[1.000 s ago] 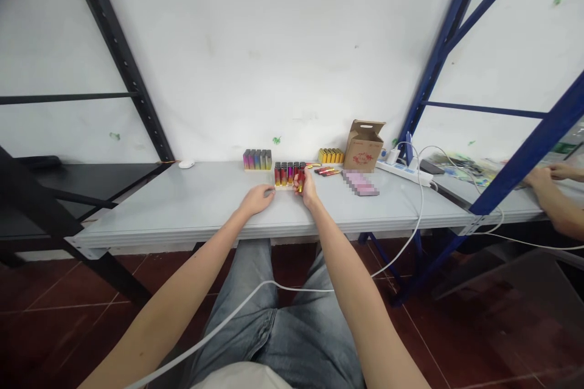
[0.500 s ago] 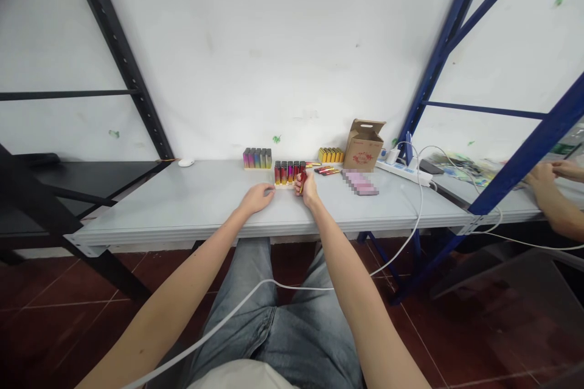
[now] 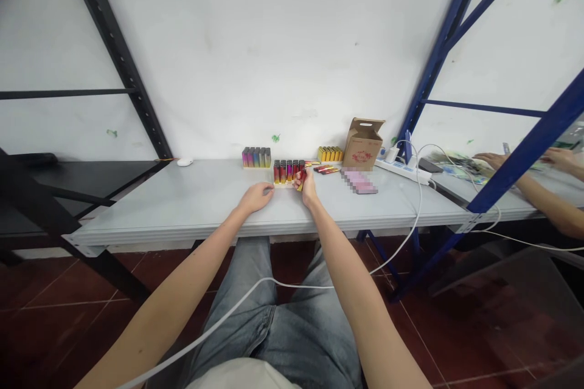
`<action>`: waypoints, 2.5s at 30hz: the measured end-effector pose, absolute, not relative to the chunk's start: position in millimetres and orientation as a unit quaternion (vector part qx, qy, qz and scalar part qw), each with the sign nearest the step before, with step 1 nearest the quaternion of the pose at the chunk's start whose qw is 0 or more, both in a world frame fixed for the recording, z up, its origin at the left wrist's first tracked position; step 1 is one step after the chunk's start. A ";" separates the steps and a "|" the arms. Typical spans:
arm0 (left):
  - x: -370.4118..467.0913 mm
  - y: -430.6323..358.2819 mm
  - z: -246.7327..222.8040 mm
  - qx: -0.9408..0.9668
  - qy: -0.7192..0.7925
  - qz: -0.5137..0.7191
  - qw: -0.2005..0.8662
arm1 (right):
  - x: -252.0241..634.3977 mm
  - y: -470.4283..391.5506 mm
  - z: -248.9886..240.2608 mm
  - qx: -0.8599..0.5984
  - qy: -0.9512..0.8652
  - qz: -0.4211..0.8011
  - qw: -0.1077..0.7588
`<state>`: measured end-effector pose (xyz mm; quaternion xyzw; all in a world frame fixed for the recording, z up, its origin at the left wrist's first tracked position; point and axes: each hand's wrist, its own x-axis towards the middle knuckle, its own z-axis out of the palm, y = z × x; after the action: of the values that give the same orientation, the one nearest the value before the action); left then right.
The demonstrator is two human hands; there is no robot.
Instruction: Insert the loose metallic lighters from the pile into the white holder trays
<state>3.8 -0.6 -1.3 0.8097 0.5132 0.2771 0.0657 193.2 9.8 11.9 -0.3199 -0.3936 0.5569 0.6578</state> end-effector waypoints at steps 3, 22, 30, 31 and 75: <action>3.5 0.7 -2.4 0.811 0.512 0.277 0.061 | 193.5 11.2 9.5 -0.312 -0.401 0.544 0.668; 4.0 0.4 -2.5 0.816 0.504 0.276 0.055 | 194.1 4.7 10.6 -0.377 -0.420 0.578 0.590; 4.3 -3.0 1.2 0.812 0.514 0.270 0.066 | 194.2 6.7 8.4 -0.335 -0.417 0.568 0.626; 4.2 -2.8 0.9 0.812 0.513 0.271 0.065 | 193.7 7.6 8.0 -0.334 -0.409 0.563 0.635; 3.0 1.4 -3.0 0.811 0.503 0.292 0.067 | 205.6 38.9 5.8 -0.520 -0.713 0.040 0.469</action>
<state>3.0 1.4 -3.0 0.8111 0.5026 0.2916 0.0670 205.6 38.9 5.8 -0.5197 -0.7133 0.0397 0.4686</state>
